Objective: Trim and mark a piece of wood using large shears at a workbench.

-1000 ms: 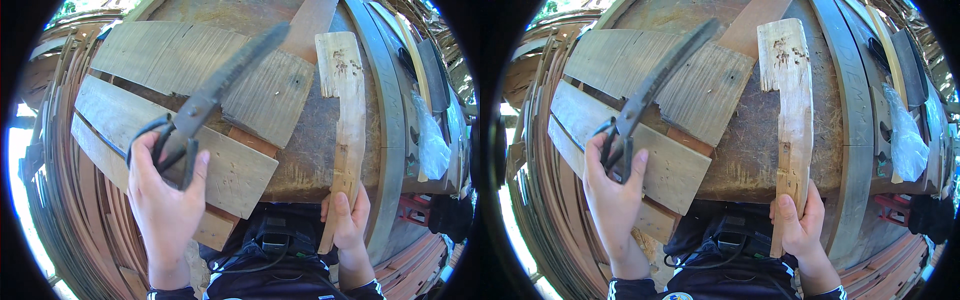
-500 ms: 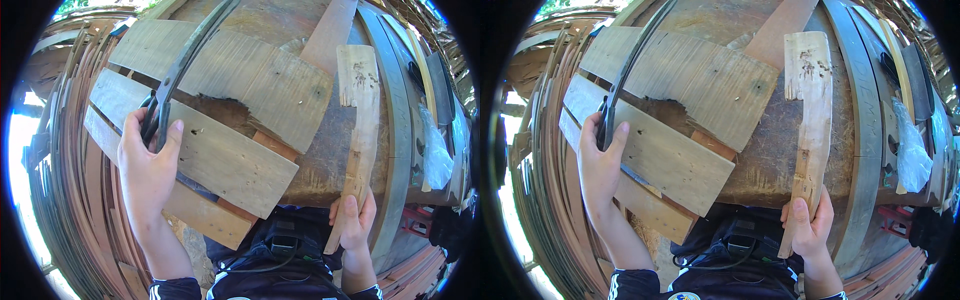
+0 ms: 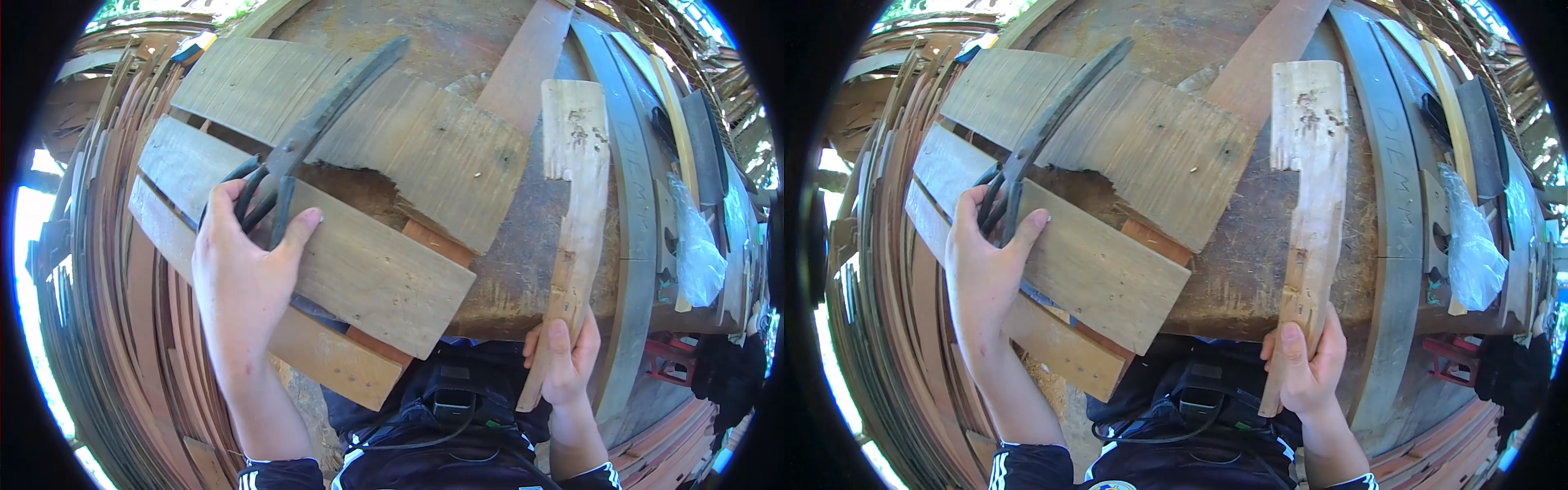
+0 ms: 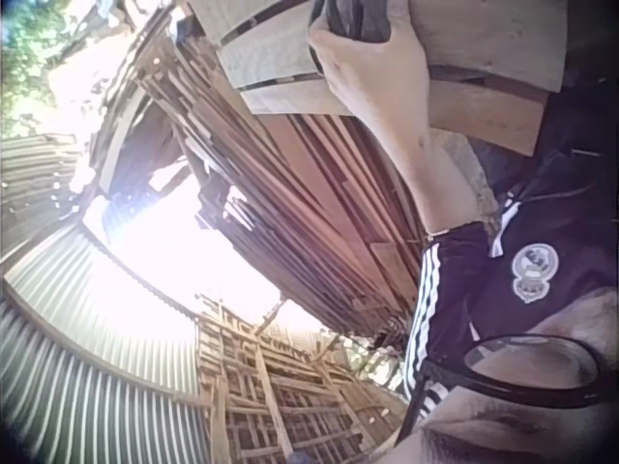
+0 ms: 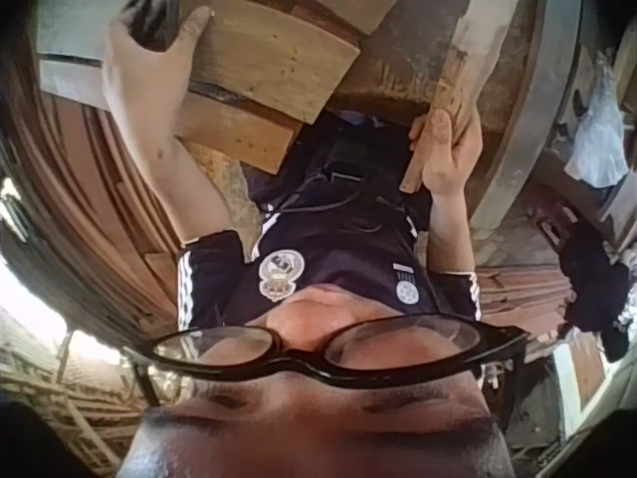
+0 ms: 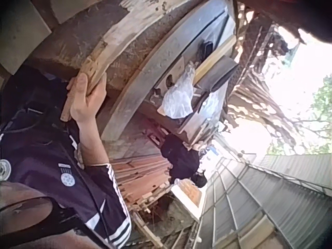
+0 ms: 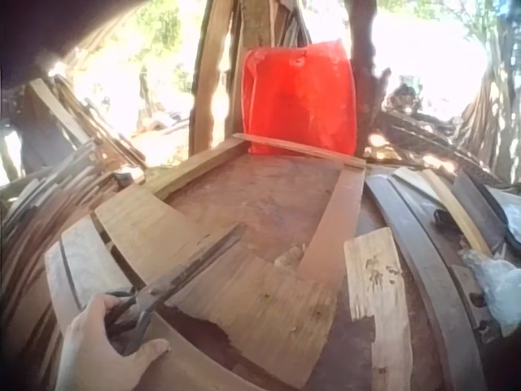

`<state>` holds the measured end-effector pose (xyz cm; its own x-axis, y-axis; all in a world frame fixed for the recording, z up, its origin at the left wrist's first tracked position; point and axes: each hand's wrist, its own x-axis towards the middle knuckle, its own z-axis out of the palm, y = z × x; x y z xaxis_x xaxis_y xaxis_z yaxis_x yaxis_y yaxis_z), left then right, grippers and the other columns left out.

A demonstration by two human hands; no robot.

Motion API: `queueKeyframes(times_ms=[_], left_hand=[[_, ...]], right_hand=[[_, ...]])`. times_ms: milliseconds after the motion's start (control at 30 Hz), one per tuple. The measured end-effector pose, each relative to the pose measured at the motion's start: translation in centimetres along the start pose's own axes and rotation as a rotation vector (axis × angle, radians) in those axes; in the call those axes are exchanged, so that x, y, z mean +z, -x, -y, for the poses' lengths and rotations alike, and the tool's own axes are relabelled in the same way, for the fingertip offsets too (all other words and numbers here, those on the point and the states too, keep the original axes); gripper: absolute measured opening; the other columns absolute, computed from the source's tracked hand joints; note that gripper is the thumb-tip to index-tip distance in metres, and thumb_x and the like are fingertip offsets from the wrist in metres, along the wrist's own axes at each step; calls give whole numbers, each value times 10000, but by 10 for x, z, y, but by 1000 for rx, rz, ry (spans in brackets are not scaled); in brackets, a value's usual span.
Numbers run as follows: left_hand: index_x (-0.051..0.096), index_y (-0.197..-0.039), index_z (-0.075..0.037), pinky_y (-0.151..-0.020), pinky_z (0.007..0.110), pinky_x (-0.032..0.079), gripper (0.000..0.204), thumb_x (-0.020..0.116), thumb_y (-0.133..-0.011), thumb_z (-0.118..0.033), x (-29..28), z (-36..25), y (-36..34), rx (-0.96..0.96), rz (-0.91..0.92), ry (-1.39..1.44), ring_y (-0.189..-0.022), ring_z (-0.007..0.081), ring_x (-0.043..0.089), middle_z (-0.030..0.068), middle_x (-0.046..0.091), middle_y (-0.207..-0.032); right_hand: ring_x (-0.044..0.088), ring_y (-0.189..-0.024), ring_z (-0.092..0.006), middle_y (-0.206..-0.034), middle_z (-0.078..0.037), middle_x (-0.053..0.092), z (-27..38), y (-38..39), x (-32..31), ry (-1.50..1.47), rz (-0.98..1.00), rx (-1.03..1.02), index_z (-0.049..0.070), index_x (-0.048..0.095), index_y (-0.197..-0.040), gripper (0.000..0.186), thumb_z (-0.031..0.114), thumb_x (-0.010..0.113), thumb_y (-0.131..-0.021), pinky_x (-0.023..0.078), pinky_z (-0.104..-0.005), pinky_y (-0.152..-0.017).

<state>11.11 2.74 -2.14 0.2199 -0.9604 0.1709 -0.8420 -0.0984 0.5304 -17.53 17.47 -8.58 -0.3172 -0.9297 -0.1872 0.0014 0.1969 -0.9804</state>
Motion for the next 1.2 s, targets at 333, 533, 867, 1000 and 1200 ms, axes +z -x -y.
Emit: queueKeyframes(times_ms=[333, 533, 867, 1000, 1200], left_hand=[[566, -1258, 59, -984, 408, 528, 639, 869, -823, -298, -4, -12, 0, -53, 60, 35, -1103, 305, 689, 224, 695, -1166], [565, -1276, 37, -992, 419, 519, 582, 816, -872, -299, -5, -11, -2, -97, 73, -50, -1115, 313, 683, 228, 693, -1167], [571, -1269, 29, -967, 409, 529, 465, 747, -915, -216, -4, 1, 0, -18, 54, 23, -1068, 302, 695, 212, 711, -1128], [580, -1247, 50, -941, 381, 544, 448, 755, -903, -177, -7, 10, 2, 72, 15, 83, -1061, 281, 700, 210, 714, -1127], [585, -1245, 58, -777, 240, 499, 490, 801, -895, -208, -15, 18, 22, 107, -2, 377, -909, 111, 637, 75, 660, -984]], right_hand=[[638, -564, -125, -700, -91, 666, -3, -3, -6, 56, 43, -64, -23, 537, -1089, 328, 296, 587, -1034, 498, -260, -518], [656, -589, -138, -707, -89, 673, -5, -3, -6, 55, 39, -93, -28, 550, -1089, 317, 280, 596, -1028, 513, -269, -550], [649, -605, -139, -724, -84, 665, -5, -3, -8, 53, 44, -87, -34, 555, -1105, 325, 279, 602, -1026, 513, -274, -568], [629, -593, -139, -765, -79, 645, -4, 0, -3, 17, 29, -63, -40, 554, -1123, 337, 280, 603, -1028, 510, -279, -564], [599, -557, -106, -736, -72, 630, -10, 1, -2, 87, 37, -111, -26, 553, -1137, 329, 288, 576, -1042, 473, -242, -479]])
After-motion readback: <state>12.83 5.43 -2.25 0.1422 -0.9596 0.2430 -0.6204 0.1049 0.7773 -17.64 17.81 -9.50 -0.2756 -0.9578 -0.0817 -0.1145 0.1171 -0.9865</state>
